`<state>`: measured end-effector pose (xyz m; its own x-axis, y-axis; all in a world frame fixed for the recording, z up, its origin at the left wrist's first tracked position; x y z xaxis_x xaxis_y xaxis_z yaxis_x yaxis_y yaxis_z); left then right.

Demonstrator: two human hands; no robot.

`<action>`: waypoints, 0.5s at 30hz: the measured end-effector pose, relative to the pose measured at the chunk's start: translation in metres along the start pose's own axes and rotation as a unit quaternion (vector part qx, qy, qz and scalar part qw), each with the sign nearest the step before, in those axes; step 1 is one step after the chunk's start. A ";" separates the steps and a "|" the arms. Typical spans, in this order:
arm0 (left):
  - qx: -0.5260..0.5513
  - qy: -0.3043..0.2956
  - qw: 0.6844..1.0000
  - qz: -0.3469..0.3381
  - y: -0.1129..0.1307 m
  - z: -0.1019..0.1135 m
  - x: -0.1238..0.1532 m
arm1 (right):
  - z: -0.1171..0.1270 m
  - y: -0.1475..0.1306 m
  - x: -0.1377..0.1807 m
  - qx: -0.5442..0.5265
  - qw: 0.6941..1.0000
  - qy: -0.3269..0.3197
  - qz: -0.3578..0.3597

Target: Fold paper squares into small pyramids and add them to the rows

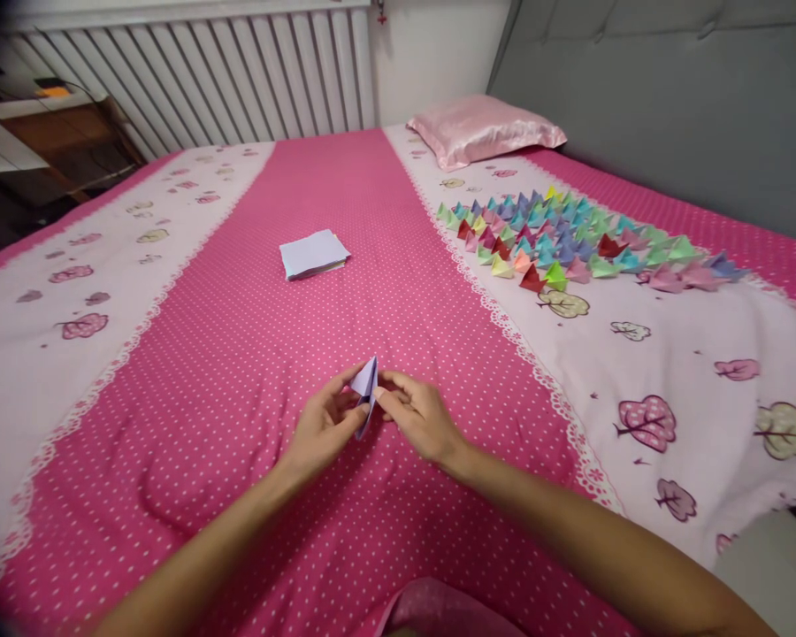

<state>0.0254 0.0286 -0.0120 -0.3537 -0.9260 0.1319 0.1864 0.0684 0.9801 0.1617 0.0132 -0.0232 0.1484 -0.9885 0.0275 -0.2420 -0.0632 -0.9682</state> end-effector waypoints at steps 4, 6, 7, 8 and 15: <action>0.037 0.025 0.999 -0.002 0.002 0.001 0.002 | 0.002 0.001 -0.003 -0.031 0.999 0.004 -0.011; 0.045 0.028 0.999 0.009 0.001 0.001 0.002 | 0.003 0.001 -0.005 -0.045 0.999 0.011 -0.017; 0.050 0.032 0.998 0.019 0.001 0.001 0.002 | 0.003 0.001 -0.005 -0.051 0.998 0.016 -0.021; 0.056 0.038 0.997 0.027 0.000 0.001 0.001 | 0.003 0.001 -0.006 -0.056 0.998 0.021 -0.024; 0.033 0.001 0.998 -0.050 0.002 0.000 0.001 | 0.004 0.002 -0.005 -0.078 0.996 0.032 -0.030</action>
<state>0.0261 0.0280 -0.0095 -0.3663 -0.9299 0.0328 0.0895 -0.0001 0.9960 0.1643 0.0187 -0.0260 0.1068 -0.9887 0.1056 -0.3813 -0.1388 -0.9140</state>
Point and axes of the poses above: each hand's wrist, its own x-axis away from the middle knuckle, its own z-axis out of the back of the hand, y = z × x, the point moved 3 cm from there along -x, towards the middle knuckle, and after that the axes turned 10 degrees about -x, right-handed, at the moved point
